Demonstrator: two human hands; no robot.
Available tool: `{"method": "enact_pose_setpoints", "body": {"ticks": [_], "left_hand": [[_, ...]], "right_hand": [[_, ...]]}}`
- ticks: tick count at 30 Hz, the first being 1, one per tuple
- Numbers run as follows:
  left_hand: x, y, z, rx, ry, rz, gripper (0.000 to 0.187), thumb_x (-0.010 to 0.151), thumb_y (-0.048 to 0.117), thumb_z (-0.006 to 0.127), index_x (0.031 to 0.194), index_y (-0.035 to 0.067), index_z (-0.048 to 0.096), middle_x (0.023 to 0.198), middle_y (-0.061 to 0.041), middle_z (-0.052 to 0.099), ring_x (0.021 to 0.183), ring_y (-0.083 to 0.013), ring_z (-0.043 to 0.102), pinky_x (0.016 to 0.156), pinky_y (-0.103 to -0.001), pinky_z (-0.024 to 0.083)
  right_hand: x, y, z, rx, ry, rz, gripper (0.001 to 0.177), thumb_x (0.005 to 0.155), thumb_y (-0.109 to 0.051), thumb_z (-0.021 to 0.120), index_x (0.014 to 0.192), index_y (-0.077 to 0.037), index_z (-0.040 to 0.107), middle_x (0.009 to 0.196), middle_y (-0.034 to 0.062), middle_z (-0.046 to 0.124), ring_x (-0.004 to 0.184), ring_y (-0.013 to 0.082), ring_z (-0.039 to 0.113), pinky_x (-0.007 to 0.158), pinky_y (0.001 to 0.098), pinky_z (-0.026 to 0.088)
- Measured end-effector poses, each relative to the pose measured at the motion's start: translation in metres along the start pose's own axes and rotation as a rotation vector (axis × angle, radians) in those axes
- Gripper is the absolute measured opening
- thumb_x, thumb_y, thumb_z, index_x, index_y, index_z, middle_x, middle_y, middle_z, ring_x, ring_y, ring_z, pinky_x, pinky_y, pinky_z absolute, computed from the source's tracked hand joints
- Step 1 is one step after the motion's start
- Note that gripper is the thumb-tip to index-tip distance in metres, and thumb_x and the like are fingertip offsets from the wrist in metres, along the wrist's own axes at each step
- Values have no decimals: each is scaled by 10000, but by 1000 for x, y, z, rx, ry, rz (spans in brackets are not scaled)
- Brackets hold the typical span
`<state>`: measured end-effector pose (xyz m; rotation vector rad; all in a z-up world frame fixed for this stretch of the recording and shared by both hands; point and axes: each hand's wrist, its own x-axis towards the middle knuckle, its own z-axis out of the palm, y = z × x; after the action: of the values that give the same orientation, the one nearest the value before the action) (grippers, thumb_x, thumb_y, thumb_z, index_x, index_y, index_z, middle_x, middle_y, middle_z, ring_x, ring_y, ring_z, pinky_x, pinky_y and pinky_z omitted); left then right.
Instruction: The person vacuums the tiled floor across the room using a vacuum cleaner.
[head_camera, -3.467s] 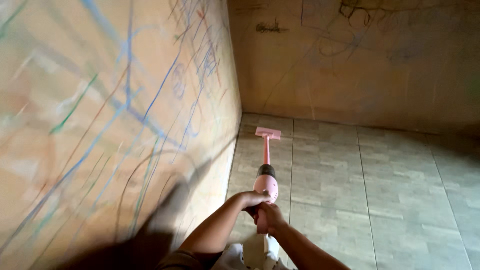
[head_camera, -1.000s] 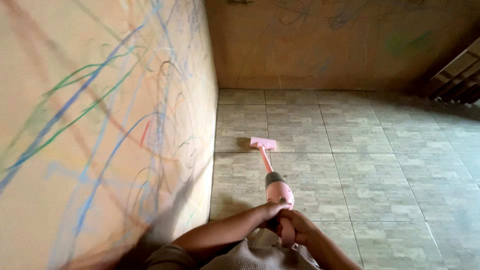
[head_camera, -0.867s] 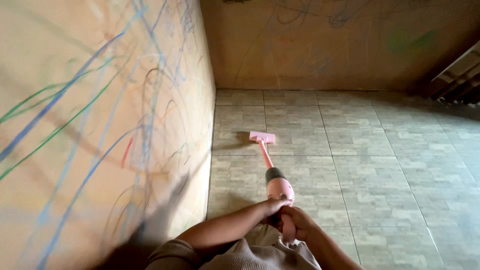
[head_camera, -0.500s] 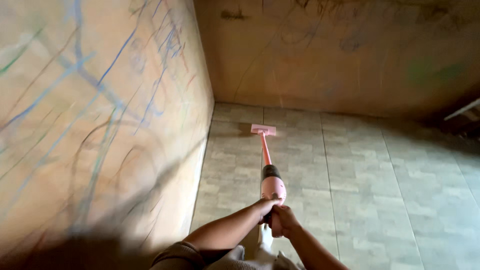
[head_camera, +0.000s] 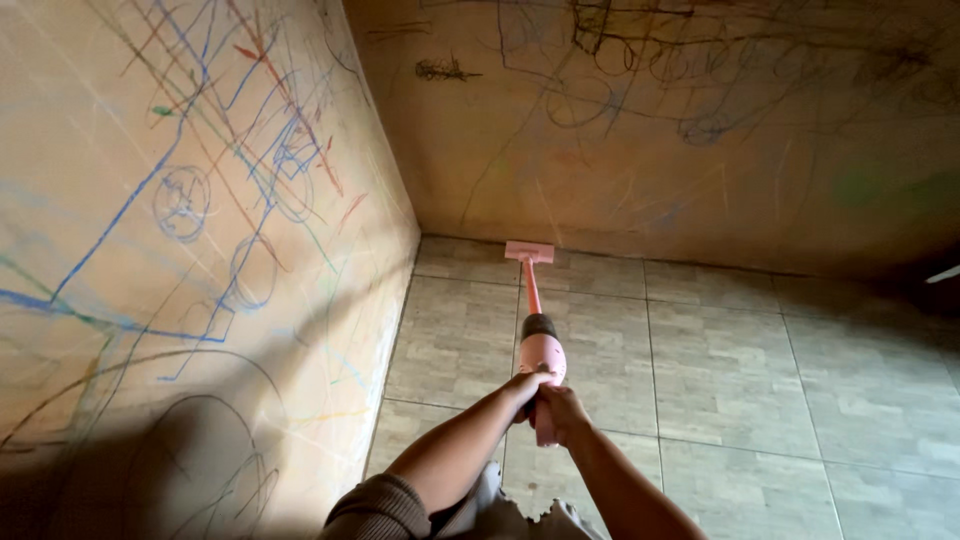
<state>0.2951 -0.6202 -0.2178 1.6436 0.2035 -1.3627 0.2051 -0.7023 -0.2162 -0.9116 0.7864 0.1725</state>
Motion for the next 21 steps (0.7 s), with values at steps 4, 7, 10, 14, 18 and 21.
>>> {"method": "enact_pose_setpoints", "body": {"ticks": [4,7,10,14,18,21], "left_hand": [[2,-3,2,-5,-24,17,758,861,654,652,1226,-6,575,775,-204,640,492,-242,582,383,-341,411],[-2,-11,8,-60,-79,58,720,884,609,655,1244,-7,566,785,-180,648,521,-236,616,407,-351,454],[-12,-31,18,42,-34,60,725,909,617,647,1234,-27,586,786,-177,650,519,-216,615,400,-331,450],[-39,-87,44,-47,-179,67,707,970,572,610,1308,-44,537,851,-182,647,573,-230,644,456,-345,504],[-74,-150,57,139,-161,83,677,940,594,481,1495,221,375,876,-233,644,578,-273,580,464,-389,416],[-108,-202,62,-23,-231,130,750,998,547,630,1447,-30,467,991,-174,693,705,-224,726,579,-376,572]], "right_hand": [[1,0,-6,-6,-53,2,356,999,-279,559,855,38,636,692,186,664,513,285,614,450,399,498],[-5,5,-9,36,-63,3,354,998,-269,565,852,47,631,687,196,663,512,288,615,444,406,489],[-25,21,-18,67,-58,26,373,996,-292,508,879,29,657,695,200,683,520,276,619,454,389,487],[-70,63,-35,-28,29,39,318,979,-220,543,875,59,653,691,194,678,523,288,621,447,407,500],[-128,120,-42,28,9,3,348,958,-255,606,864,77,643,663,195,653,507,291,608,430,411,505],[-179,164,-44,-41,68,64,344,933,-270,625,857,66,640,634,174,628,485,262,578,394,394,451]]}}
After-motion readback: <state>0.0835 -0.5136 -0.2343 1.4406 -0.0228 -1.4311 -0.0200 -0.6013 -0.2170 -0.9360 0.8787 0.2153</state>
